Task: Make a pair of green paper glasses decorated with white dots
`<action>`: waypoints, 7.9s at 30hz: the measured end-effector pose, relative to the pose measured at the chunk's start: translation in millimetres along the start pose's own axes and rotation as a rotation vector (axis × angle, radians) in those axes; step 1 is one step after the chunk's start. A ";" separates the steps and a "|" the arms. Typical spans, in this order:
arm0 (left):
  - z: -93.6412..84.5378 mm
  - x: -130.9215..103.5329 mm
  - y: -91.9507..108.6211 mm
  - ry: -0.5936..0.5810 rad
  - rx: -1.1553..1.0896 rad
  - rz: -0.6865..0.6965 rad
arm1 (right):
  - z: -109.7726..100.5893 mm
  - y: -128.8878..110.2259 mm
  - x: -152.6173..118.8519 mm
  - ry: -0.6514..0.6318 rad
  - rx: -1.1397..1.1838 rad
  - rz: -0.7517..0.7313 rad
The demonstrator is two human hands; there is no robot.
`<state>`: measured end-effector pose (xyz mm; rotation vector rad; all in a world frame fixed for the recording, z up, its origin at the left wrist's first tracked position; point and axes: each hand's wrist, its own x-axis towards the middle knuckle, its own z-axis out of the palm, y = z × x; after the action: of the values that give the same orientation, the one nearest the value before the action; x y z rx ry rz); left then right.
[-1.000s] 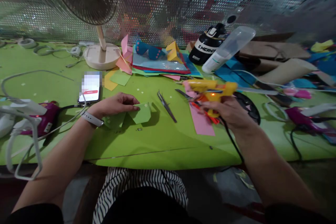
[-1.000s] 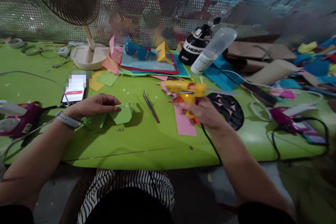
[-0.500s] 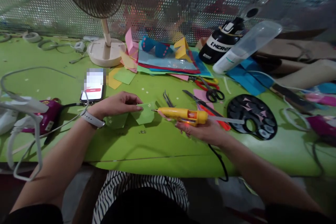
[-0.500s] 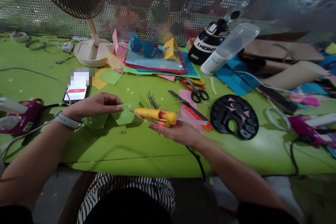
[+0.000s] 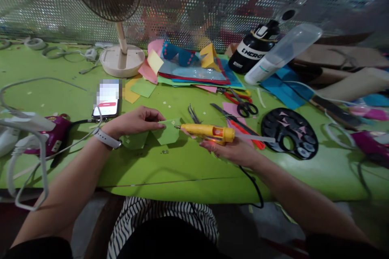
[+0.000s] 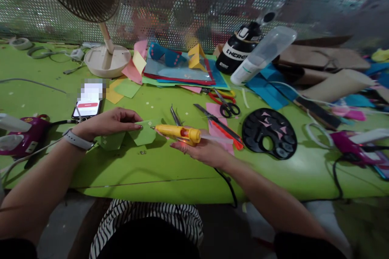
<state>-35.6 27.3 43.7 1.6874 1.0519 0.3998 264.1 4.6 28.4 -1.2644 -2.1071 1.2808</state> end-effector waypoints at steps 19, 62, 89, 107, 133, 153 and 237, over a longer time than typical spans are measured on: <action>-0.1 0.2 -0.3 0.004 0.033 -0.001 | -0.3 -4.5 0.9 -0.030 -0.030 -0.011; 0.1 0.5 -3.3 0.005 0.031 0.016 | 0.6 -7.1 -10.4 -0.022 -0.549 -0.256; -3.9 3.5 -5.3 0.023 -0.018 -0.023 | -158.6 136.8 -91.2 0.626 -0.739 0.231; -4.2 1.5 -7.8 0.025 -0.013 -0.003 | -20.5 13.1 29.6 0.263 -0.798 0.232; -2.3 3.2 -9.5 -0.006 -0.010 0.002 | -34.2 3.9 78.9 0.461 -0.280 -0.250; -2.3 3.1 -6.3 -0.022 0.012 -0.036 | -54.4 27.4 30.7 0.591 -0.269 -0.167; 1.7 5.3 -8.1 -0.003 -0.030 -0.011 | 7.2 -36.7 9.6 0.370 -0.328 -0.524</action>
<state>-35.1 31.0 34.6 1.6549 1.0474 0.4039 235.6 2.1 54.4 -0.8792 -2.2100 0.4569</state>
